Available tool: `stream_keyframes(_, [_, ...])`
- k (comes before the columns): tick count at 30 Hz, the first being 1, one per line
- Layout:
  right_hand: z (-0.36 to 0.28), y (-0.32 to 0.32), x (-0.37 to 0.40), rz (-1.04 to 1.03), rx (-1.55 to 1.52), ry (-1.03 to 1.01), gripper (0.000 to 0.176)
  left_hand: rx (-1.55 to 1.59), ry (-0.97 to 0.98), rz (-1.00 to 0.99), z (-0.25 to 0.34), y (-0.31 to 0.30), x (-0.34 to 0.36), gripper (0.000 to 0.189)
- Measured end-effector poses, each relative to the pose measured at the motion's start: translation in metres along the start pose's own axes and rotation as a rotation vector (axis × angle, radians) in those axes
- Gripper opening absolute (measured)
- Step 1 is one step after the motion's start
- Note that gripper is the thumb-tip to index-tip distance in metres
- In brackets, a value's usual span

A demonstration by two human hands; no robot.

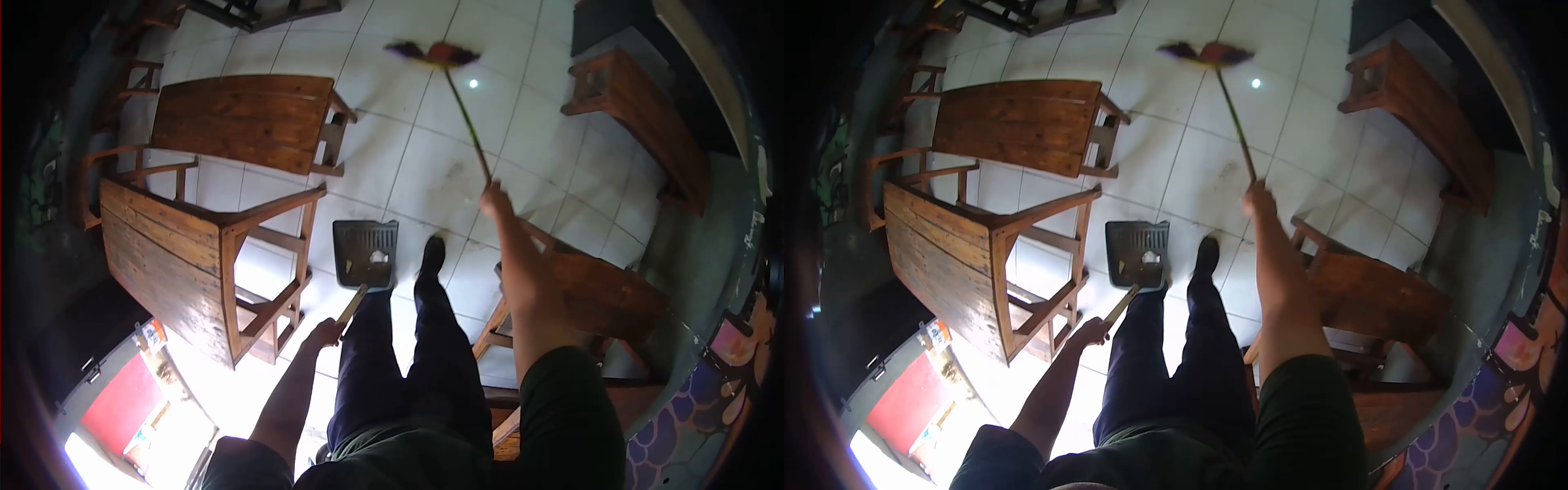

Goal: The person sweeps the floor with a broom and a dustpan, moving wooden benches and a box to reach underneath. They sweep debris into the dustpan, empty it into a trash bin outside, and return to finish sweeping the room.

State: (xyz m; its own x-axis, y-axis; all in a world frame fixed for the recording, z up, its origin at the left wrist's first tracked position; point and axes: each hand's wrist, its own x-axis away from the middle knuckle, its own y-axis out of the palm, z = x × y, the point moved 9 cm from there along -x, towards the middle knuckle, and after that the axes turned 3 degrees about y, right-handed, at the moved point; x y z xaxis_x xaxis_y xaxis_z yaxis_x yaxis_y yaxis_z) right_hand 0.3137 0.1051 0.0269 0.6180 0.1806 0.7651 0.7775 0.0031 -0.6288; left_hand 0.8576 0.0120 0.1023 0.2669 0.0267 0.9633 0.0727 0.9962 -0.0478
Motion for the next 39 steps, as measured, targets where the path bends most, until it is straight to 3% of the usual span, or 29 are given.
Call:
stream_keyframes(2, [0.085, 0.049, 0.039, 0.025, 0.021, -0.004, 0.036, 0.057, -0.21, -0.03, 0.002, 0.005, 0.002, 0.041])
stream_keyframes(5, [0.237, 0.136, 0.162, -0.079, 0.109, 0.109, 0.042, 0.064, -0.166, -0.047, 0.011, 0.011, -0.007, 0.042])
stream_keyframes(7, [0.286, 0.152, 0.244, -0.207, 0.066, 0.187, 0.041, 0.077, -0.167, -0.076, 0.008, 0.017, -0.019, 0.041])
stream_keyframes(8, [0.252, 0.13, 0.292, -0.637, -0.026, 0.16, 0.036, 0.097, -0.156, -0.081, 0.014, 0.016, -0.018, 0.04])
stream_keyframes(10, [0.3, 0.158, 0.32, -0.39, -0.484, 0.439, 0.034, 0.083, -0.133, -0.063, 0.014, 0.015, -0.023, 0.038])
stream_keyframes(12, [0.281, 0.119, 0.325, -0.06, -0.391, 0.327, 0.034, 0.062, -0.138, -0.044, 0.044, 0.009, -0.006, 0.038])
stream_keyframes(13, [0.269, 0.108, 0.324, -0.018, -0.416, 0.292, 0.035, 0.058, -0.147, -0.029, 0.053, 0.006, -0.002, 0.039])
stream_keyframes(17, [0.234, 0.082, 0.283, 0.022, -0.525, 0.28, 0.04, 0.021, -0.155, -0.023, 0.067, 0.005, 0.0, 0.039])
stream_keyframes(21, [0.198, 0.044, 0.167, 0.282, -0.572, 0.089, 0.041, -0.05, -0.143, 0.002, 0.087, -0.002, 0.004, 0.039])
stream_keyframes(26, [0.152, -0.024, 0.024, 0.209, -0.358, 0.015, 0.035, -0.1, -0.127, 0.006, 0.106, -0.014, 0.021, 0.04])
stream_keyframes(27, [0.149, -0.037, 0.012, 0.267, -0.353, 0.008, 0.036, -0.199, 0.051, 0.005, 0.096, -0.017, 0.015, 0.038])
stream_keyframes(30, [0.139, -0.056, 0.014, 0.215, -0.334, 0.09, 0.043, -0.258, 0.17, 0.002, 0.109, -0.021, 0.033, 0.034])
stream_keyframes(32, [0.147, -0.036, 0.023, 0.241, -0.292, 0.063, 0.044, -0.092, -0.1, 0.06, 0.103, -0.026, 0.046, 0.036])
stream_keyframes(36, [0.191, 0.062, 0.102, 0.084, -0.228, 0.168, 0.051, -0.134, -0.101, 0.064, 0.079, -0.026, 0.036, 0.04])
stream_keyframes(39, [0.235, 0.144, 0.203, 0.06, -0.202, 0.175, 0.055, -0.137, -0.072, 0.028, 0.064, -0.024, 0.027, 0.041])
